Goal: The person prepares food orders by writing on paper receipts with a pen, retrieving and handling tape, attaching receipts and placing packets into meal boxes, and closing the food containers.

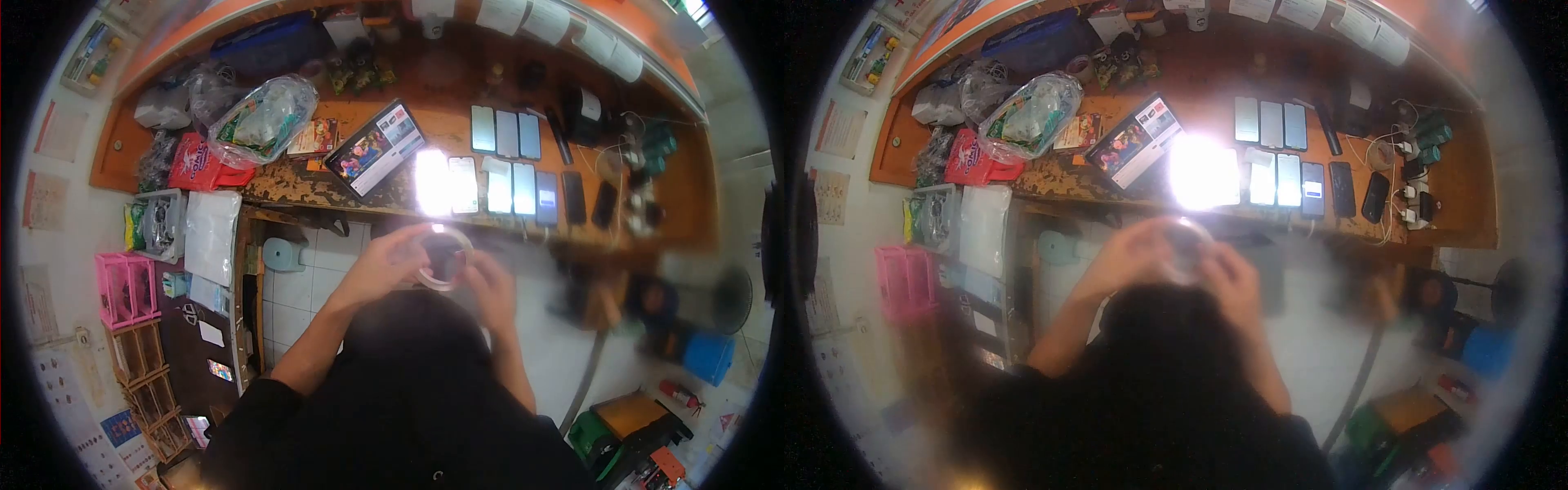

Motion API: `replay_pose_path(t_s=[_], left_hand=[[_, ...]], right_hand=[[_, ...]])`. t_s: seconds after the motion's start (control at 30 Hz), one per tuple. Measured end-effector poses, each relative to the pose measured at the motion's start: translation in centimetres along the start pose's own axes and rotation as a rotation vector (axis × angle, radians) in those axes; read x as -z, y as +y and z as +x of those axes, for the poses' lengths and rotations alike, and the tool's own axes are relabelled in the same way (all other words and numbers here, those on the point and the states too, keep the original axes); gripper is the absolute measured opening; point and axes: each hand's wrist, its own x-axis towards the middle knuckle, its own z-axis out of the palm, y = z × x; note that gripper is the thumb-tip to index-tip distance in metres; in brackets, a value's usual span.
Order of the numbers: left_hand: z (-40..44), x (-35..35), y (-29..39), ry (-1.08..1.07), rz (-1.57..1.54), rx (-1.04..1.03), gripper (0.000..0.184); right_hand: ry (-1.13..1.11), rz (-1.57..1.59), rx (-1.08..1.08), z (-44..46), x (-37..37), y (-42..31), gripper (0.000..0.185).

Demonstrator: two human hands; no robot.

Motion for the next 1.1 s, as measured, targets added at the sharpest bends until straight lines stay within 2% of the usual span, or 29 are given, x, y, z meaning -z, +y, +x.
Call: replay_pose_path(t_s=[0.03, 0.1, 0.13, 0.2, 0.33, 0.4, 0.43, 0.5, 0.53, 0.6, 0.73, 0.8, 0.9, 1.03, 1.1], left_hand=[[0.2, 0.4, 0.1, 0.0, 0.001, 0.0, 0.048], [0.5, 0.9, 0.6, -0.053, 0.25, -0.012, 0.045], [0.4, 0.5, 1.0, -0.054, 0.249, -0.012, 0.045], [0.2, -0.5, 2.0, -0.013, 0.12, 0.136, 0.039], [0.5, -1.6, 0.7, -0.061, -0.045, -0.007, 0.035], [0.8, -2.0, -0.2, -0.065, 0.198, -0.165, 0.035], [0.9, -1.9, -0.1, -0.067, 0.196, -0.164, 0.035], [1.1, -1.4, 0.0, -0.095, 0.468, -0.162, 0.036], [1.1, -1.5, 0.1, -0.096, 0.467, -0.161, 0.036], [1.1, -1.6, 0.4, -0.052, 0.302, -0.029, 0.034], [1.1, -2.1, 0.1, 0.069, 0.205, -0.098, 0.033], [0.6, -2.9, 0.7, 0.077, 0.299, -0.243, 0.029], [0.4, -2.6, 1.3, 0.027, 0.406, -0.204, 0.027], [0.4, -2.2, 2.5, -0.036, 0.407, -0.096, 0.023], [0.4, -2.0, 1.7, 0.052, 0.32, -0.094, 0.021]], right_hand=[[0.0, 0.001, 0.0, 0.2, 0.3, 0.1, 0.03], [-0.039, 0.054, 0.037, 0.4, 0.6, 0.2, 0.032], [-0.038, 0.054, 0.037, 0.4, 0.4, -0.2, 0.032], [0.098, 0.181, 0.033, 0.5, -0.3, -1.4, 0.034], [0.202, 0.062, -0.005, 0.8, -0.5, -1.0, 0.033], [0.055, -0.222, 0.178, 1.0, 0.2, -0.2, 0.031], [0.056, -0.223, 0.176, 1.0, 0.3, 0.0, 0.031], [-0.013, -0.223, 0.258, 1.1, 0.3, 0.1, 0.027], [-0.013, -0.224, 0.256, 0.9, 0.1, -0.2, 0.027], [0.151, 0.062, -0.004, 0.4, -0.7, -1.0, 0.024], [0.204, 0.215, -0.05, 0.4, -0.2, -0.3, 0.023], [0.198, 0.05, -0.097, 0.4, -0.1, -1.2, 0.024], [0.148, -0.054, 0.017, 0.4, -0.1, -0.1, 0.023], [0.139, 0.0, 0.005, 0.4, -0.1, -0.2, 0.024], [0.17, 0.219, -0.098, 0.3, -0.3, -1.4, 0.026]])
